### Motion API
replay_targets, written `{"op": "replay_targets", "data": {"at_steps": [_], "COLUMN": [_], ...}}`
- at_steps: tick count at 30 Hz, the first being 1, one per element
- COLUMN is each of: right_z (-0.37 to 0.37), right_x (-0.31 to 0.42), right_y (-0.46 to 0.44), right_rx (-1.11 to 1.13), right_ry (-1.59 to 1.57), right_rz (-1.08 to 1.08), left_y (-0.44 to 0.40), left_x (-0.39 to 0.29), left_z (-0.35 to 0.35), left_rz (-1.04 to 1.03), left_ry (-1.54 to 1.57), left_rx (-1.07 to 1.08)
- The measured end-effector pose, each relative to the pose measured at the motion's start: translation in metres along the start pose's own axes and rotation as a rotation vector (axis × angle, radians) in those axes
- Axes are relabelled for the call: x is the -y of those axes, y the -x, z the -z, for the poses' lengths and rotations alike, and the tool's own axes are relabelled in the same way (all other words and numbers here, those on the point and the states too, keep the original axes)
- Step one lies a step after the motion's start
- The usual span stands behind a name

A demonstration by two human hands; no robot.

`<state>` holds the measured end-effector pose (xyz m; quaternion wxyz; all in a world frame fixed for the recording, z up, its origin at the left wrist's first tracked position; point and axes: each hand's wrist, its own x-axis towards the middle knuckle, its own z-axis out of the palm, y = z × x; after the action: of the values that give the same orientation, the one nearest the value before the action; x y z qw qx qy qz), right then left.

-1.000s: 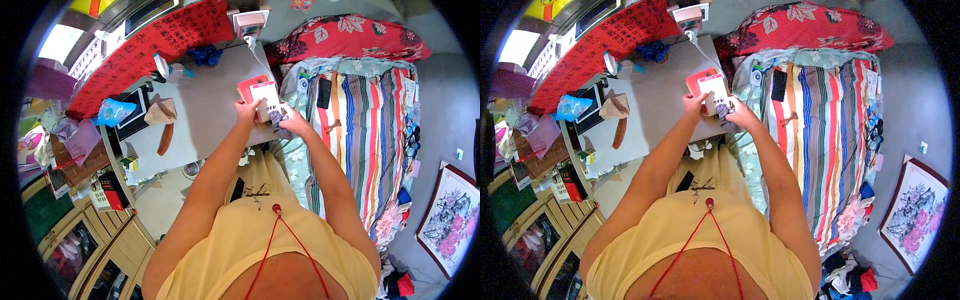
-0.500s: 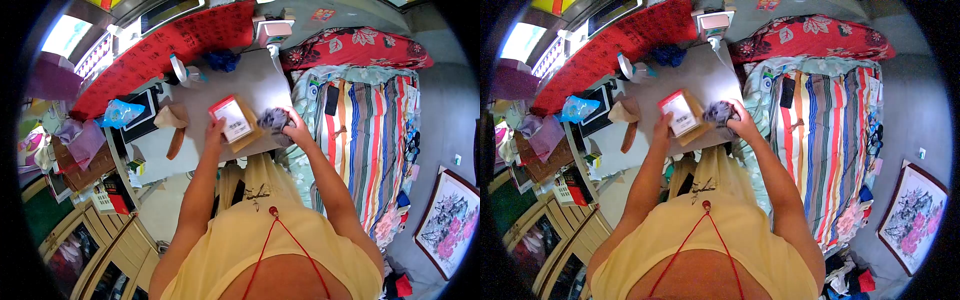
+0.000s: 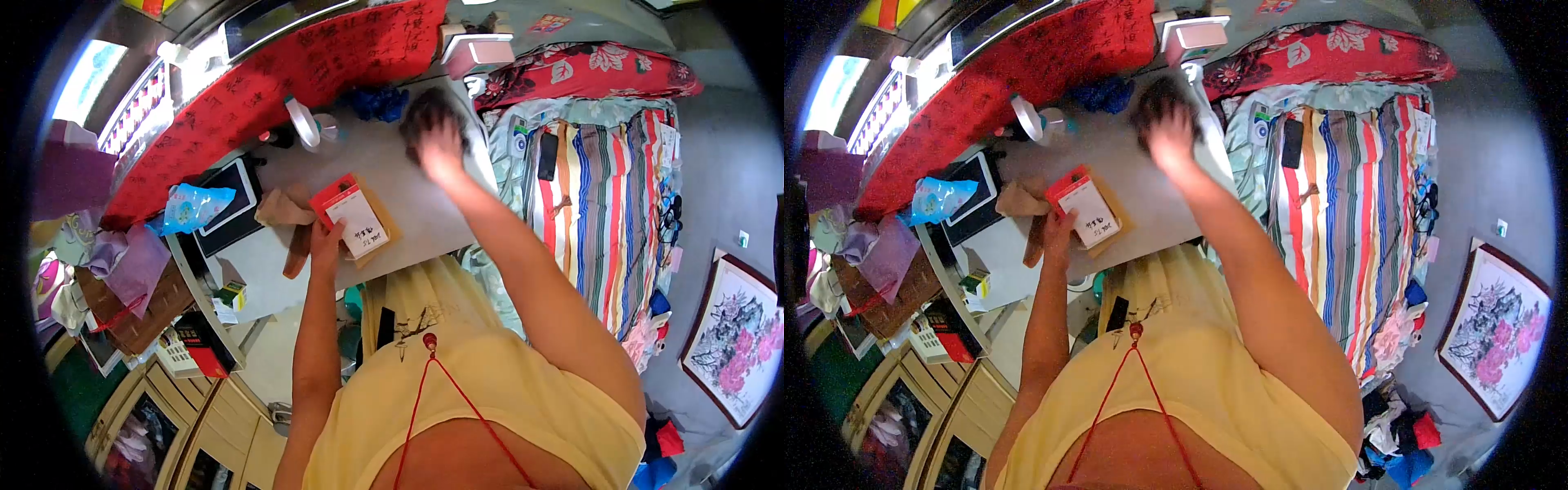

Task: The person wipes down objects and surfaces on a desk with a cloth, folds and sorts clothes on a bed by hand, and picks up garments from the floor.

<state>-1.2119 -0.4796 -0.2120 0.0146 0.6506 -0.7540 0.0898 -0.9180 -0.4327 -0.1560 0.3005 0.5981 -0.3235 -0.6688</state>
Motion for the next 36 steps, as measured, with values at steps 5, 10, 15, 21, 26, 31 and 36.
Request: {"op": "replay_targets", "data": {"at_steps": [5,10,15,21,26,31,36], "right_z": [-0.059,0.031,0.089,0.093,0.065,0.050,0.060], "right_x": [-0.062,-0.028,-0.041,-0.060,0.007,0.095,0.047], "right_y": [-0.060,0.030,0.172,0.167,0.136,0.174,0.172], "right_rx": [-0.036,0.007,0.301,0.320,0.271,0.322,0.219], "right_ry": [0.021,-0.027,-0.124,-0.226,-0.197,-0.425,-0.399], "right_rz": [-0.091,-0.097,0.012,0.075,0.066,0.368,0.305], "left_y": [-0.015,-0.011,-0.008,-0.015,-0.018,-0.008,-0.028], "left_x": [0.026,0.021,0.009,0.015,0.020,-0.015,-0.012], "left_z": [0.011,0.006,0.003,0.011,0.007,-0.036,-0.067], "left_rz": [-0.025,-0.021,-0.051,0.043,0.095,0.082,0.023], "left_ry": [0.091,0.100,0.033,0.103,0.255,0.262,0.162], "left_rx": [0.040,0.022,0.013,0.007,0.054,0.164,0.164]}}
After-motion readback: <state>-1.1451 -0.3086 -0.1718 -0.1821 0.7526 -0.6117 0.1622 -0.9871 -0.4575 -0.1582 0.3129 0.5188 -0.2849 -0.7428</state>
